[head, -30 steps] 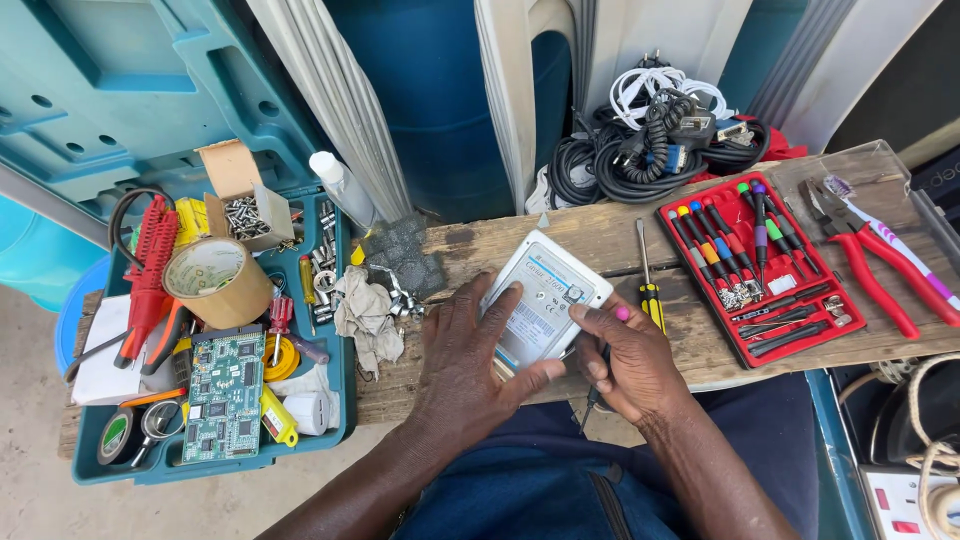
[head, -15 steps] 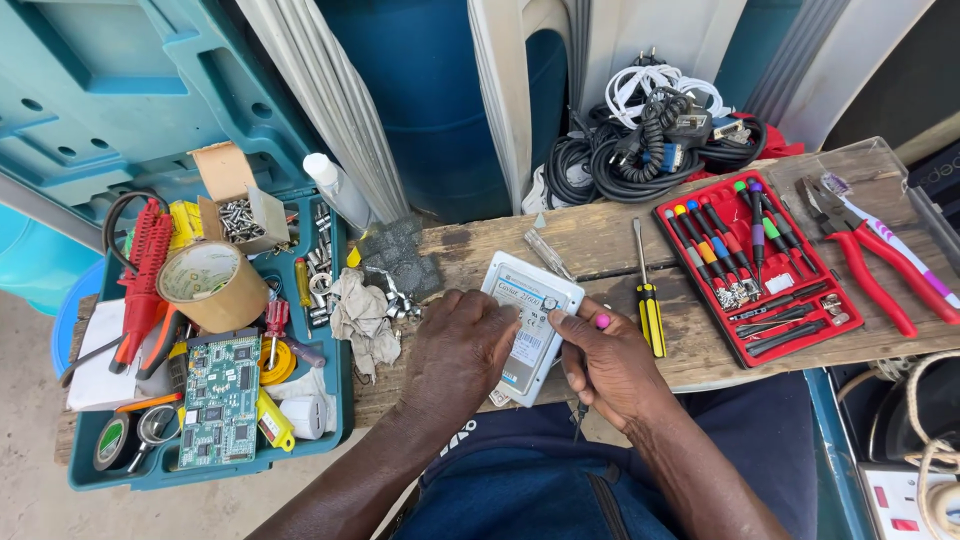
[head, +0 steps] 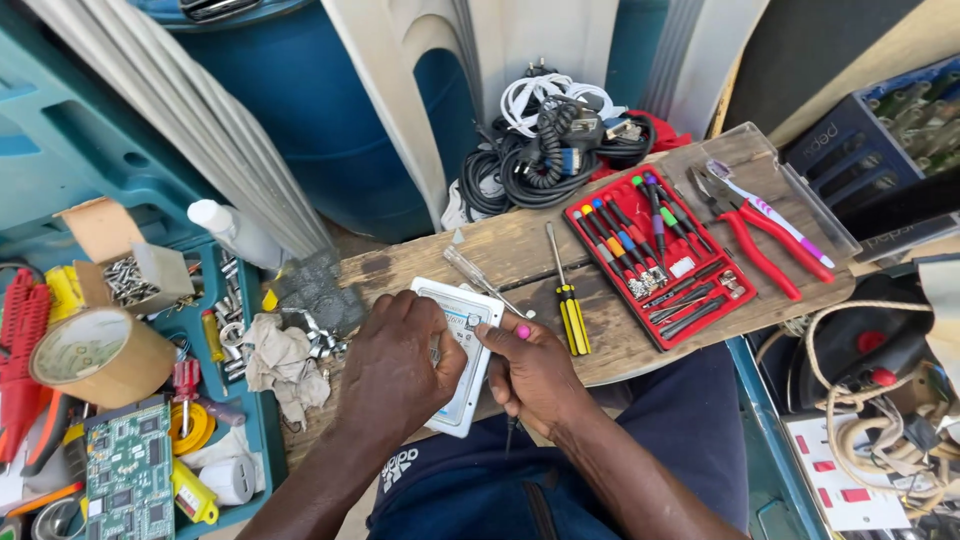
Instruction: Disassembling a hard drive using screwdrivers and prying tools on a workbench
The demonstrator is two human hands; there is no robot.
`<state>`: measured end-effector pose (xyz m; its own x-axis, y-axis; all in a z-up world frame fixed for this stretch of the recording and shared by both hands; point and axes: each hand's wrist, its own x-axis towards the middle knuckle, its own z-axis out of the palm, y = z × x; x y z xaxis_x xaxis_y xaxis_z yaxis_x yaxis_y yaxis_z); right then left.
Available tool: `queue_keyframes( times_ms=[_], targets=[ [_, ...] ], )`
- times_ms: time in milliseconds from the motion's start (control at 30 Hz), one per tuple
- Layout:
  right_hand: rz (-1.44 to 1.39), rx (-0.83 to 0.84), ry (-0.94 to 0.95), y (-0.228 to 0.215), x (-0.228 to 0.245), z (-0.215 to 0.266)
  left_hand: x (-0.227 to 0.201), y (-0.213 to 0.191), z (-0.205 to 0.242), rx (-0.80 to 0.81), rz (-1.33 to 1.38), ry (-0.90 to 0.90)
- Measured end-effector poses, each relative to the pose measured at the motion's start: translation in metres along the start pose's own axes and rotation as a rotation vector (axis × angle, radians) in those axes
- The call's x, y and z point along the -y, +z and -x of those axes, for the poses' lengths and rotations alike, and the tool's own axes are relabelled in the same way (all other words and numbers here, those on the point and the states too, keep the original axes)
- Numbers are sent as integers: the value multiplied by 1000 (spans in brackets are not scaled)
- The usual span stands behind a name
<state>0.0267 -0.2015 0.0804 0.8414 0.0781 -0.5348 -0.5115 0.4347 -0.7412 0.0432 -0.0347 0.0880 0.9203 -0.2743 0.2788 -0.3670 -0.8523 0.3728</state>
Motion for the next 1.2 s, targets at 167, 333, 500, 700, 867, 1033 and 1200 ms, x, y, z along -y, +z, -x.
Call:
queue_keyframes(
  times_ms=[167,333,500,700,867,1033,1200],
  targets=[
    [-75,-108,35,-7,0,-6,-56,15,-42,-59,201,268],
    [-103,-136,43,-13,-4,-9,-118,92,-100,119,267,405],
    [-139,-164,50,-29,-3,-12,-139,146,-151,294,80,461],
    [-172,-194,81,-40,-3,-19,-127,162,-152,238,59,513],
    [-163,-190,121,-39,-6,-24,-123,158,-154,352,213,371],
    [-146,-184,144,-48,-4,-23,-106,85,-152,117,377,330],
    [-151,-151,120,-45,15,-15,-51,-13,-98,6,408,118]
  ],
)
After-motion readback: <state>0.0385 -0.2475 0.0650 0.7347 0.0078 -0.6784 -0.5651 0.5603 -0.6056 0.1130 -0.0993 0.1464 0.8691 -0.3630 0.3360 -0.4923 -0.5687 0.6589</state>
